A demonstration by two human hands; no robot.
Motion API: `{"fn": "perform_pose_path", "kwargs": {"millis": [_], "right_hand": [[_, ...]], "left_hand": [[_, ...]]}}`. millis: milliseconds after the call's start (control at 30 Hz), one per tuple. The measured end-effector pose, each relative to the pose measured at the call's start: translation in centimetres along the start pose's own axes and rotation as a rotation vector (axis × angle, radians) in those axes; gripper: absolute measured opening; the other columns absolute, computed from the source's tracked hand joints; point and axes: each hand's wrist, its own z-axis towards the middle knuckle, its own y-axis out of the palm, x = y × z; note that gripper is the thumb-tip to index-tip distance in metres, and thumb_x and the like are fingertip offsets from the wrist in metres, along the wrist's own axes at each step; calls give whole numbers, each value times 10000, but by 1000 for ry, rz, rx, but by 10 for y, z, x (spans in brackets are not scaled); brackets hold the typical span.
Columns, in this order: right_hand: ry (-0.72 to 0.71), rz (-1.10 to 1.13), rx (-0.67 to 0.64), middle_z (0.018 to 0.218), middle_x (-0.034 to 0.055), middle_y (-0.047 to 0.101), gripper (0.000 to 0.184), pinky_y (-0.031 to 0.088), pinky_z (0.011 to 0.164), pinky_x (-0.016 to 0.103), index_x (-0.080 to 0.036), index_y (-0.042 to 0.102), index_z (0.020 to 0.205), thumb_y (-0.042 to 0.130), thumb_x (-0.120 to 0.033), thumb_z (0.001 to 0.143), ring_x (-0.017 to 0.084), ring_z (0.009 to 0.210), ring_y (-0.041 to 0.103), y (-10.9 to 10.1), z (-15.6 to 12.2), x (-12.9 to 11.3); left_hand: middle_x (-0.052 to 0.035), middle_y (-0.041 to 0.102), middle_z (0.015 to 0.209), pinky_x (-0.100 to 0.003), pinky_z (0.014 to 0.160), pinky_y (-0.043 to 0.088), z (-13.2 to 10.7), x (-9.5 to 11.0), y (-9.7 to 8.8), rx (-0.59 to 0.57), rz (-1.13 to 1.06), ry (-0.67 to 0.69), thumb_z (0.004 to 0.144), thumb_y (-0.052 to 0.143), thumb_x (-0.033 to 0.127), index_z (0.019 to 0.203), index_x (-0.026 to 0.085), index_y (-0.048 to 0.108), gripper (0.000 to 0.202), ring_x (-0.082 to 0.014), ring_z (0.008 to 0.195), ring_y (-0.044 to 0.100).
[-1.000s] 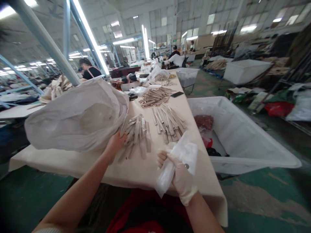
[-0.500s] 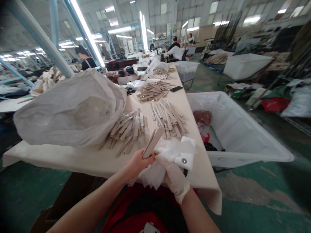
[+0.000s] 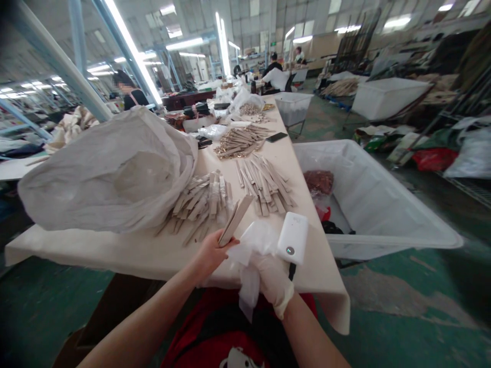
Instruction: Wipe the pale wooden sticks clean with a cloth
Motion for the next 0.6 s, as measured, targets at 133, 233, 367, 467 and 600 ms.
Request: {"fn": "perform_pose_path", "kwargs": {"millis": [133, 233, 367, 467, 600], "right_hand": [[139, 163, 100, 614, 7, 628, 229, 439, 487, 231, -151, 636, 768, 698, -338, 650, 125, 514, 553, 6, -2, -6], [132, 258, 93, 540, -12, 598, 184, 416, 448, 215, -156, 623, 716, 693, -316, 656, 113, 470, 528, 8, -3, -14], [151, 283, 99, 691, 26, 666, 251, 484, 612, 279, -148, 638, 818, 693, -299, 625, 178, 637, 612, 4, 2, -18], [120, 233, 128, 737, 32, 677, 261, 487, 721, 309, -157, 642, 815, 684, -312, 609, 203, 728, 626, -2, 6, -16], [26, 183, 89, 777, 33, 677, 258, 492, 728, 330, -185, 644, 832, 658, -353, 636, 221, 780, 622, -6, 6, -13]], "left_hand": [[33, 504, 591, -193, 488, 343, -2, 7, -2, -85, -58, -9, 633, 561, 262, 657, 148, 521, 124, -92, 539, 447], [38, 492, 560, -189, 453, 335, -5, 10, -3, -140, -44, -60, 622, 531, 202, 686, 143, 551, 89, -84, 490, 434], [34, 488, 527, -180, 443, 328, -8, 12, 0, -186, -126, -117, 609, 529, 150, 666, 134, 574, 75, -83, 488, 440], [49, 463, 489, -166, 425, 309, -8, 11, 1, -216, -185, -148, 619, 525, 138, 690, 134, 577, 88, -64, 453, 405], [60, 467, 493, -161, 408, 303, -5, 3, 2, -277, -160, -196, 598, 510, 110, 722, 132, 575, 142, -50, 417, 388]]}}
